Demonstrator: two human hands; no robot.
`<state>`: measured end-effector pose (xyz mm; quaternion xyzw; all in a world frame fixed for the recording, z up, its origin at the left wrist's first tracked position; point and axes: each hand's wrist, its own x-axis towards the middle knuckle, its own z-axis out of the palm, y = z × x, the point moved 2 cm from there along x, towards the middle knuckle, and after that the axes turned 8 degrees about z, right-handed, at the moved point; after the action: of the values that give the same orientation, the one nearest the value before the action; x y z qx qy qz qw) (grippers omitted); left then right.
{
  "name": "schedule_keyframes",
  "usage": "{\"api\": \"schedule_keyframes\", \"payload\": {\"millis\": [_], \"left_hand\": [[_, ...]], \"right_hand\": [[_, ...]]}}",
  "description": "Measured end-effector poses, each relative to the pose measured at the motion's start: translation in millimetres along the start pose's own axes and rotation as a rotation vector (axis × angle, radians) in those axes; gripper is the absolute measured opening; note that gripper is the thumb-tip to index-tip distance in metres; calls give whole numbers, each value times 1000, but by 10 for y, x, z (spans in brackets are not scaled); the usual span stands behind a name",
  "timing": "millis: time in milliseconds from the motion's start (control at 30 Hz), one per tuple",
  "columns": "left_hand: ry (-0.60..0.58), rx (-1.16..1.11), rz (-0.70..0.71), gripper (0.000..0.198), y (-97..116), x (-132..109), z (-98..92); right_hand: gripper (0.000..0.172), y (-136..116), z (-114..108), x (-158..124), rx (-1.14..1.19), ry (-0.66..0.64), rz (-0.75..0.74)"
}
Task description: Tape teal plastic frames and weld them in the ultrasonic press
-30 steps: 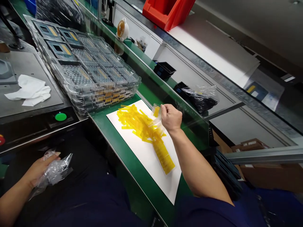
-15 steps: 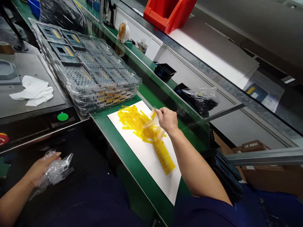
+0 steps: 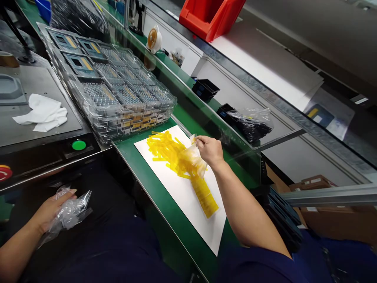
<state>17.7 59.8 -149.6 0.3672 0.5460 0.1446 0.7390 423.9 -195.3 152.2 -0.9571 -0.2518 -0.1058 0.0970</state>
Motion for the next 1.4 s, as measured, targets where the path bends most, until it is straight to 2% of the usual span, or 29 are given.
{"api": "schedule_keyframes", "payload": {"millis": [100, 267, 333, 467, 600, 833, 933, 1100, 1200, 1400], "left_hand": [[4, -1, -6, 44, -17, 18, -16], [-22, -8, 1, 46, -36, 36, -33], [-23, -14, 2, 44, -32, 33, -28], [2, -17, 23, 40, -14, 17, -15], [-11, -14, 16, 40, -14, 10, -4], [-6, -19, 28, 35, -12, -1, 1], [-5, -20, 29, 37, -20, 8, -8], [-11, -19, 9, 44, -26, 25, -19], [-9, -11, 9, 45, -29, 26, -18], [4, -10, 56, 44, -23, 39, -20]], "right_hand": [[28, 4, -3, 10, 0, 28, 29], [42, -19, -9, 6, -65, 25, 29], [38, -17, 0, 2, -74, 3, 26], [19, 18, 27, 8, -76, -42, 5], [23, 46, 39, 16, -98, -89, -28], [22, -11, 12, -19, -122, -114, 0], [27, -42, 13, -37, -217, -99, 11], [40, -67, 53, -37, -379, -84, -69], [43, -40, 51, -22, -326, -78, -53], [32, 45, -55, -23, -19, -117, -36]]}}
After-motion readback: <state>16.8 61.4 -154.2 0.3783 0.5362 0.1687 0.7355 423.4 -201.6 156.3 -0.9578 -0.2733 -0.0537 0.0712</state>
